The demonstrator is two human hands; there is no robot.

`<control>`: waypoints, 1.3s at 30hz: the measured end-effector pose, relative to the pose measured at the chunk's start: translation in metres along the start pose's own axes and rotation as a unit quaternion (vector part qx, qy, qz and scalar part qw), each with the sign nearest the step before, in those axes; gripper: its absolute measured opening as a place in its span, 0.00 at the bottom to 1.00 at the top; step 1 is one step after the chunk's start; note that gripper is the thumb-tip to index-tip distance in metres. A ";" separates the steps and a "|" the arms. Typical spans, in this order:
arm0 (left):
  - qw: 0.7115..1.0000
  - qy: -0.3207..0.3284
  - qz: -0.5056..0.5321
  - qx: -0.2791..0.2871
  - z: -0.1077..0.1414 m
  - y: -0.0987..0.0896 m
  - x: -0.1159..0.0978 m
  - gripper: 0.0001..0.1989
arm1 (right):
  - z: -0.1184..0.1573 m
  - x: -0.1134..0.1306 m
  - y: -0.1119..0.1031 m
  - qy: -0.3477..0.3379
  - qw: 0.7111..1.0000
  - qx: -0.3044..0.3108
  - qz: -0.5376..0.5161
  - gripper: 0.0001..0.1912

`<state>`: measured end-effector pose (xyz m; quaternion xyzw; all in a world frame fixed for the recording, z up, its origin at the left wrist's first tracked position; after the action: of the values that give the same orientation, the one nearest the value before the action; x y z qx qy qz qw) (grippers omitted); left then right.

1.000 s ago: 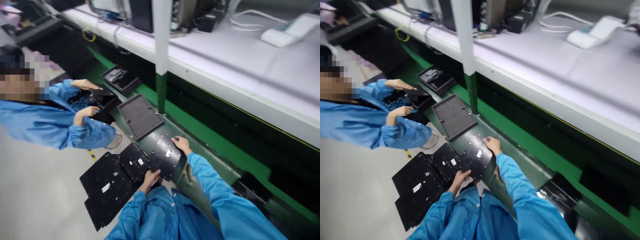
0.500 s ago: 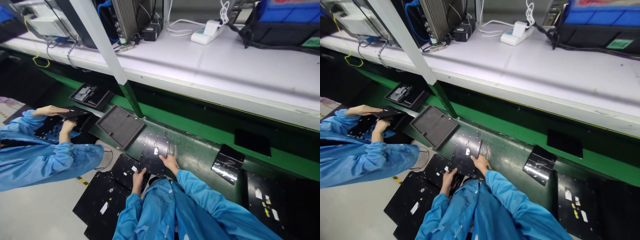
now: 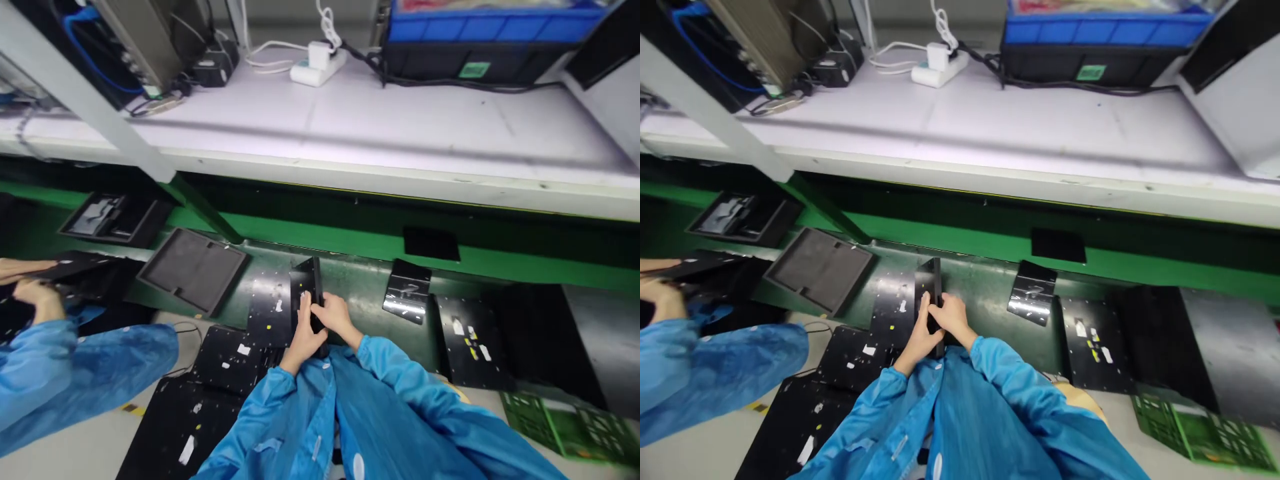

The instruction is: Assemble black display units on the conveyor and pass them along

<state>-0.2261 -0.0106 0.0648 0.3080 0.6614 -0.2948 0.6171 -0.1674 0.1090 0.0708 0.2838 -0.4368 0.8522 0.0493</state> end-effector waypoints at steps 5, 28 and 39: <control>0.999 -0.009 0.036 -0.002 0.007 0.027 0.015 0.47 | 0.013 -0.003 -0.018 0.003 0.996 -0.002 0.094 0.16; 0.952 -0.113 -0.163 -0.233 -0.012 -0.057 0.029 0.08 | -0.074 0.033 0.053 -0.127 0.989 -0.004 -0.073 0.21; 0.846 -0.260 -0.424 -0.193 0.008 -0.115 0.029 0.19 | -0.069 0.011 0.044 -0.099 0.967 0.037 -0.233 0.29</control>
<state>-0.3115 -0.0884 0.0364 -0.2157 0.5863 -0.4634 0.6284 -0.2214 0.1342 0.0135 0.4625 -0.3292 0.8005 0.1921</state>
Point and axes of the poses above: each hand's wrist, its own z-axis away from the middle knuckle, its own y-axis out of the palm, x = y × z, the point moved 9 cm from there along -z, towards the middle knuckle, and after that the axes turned 12 degrees about y, right-handed, at the moved point
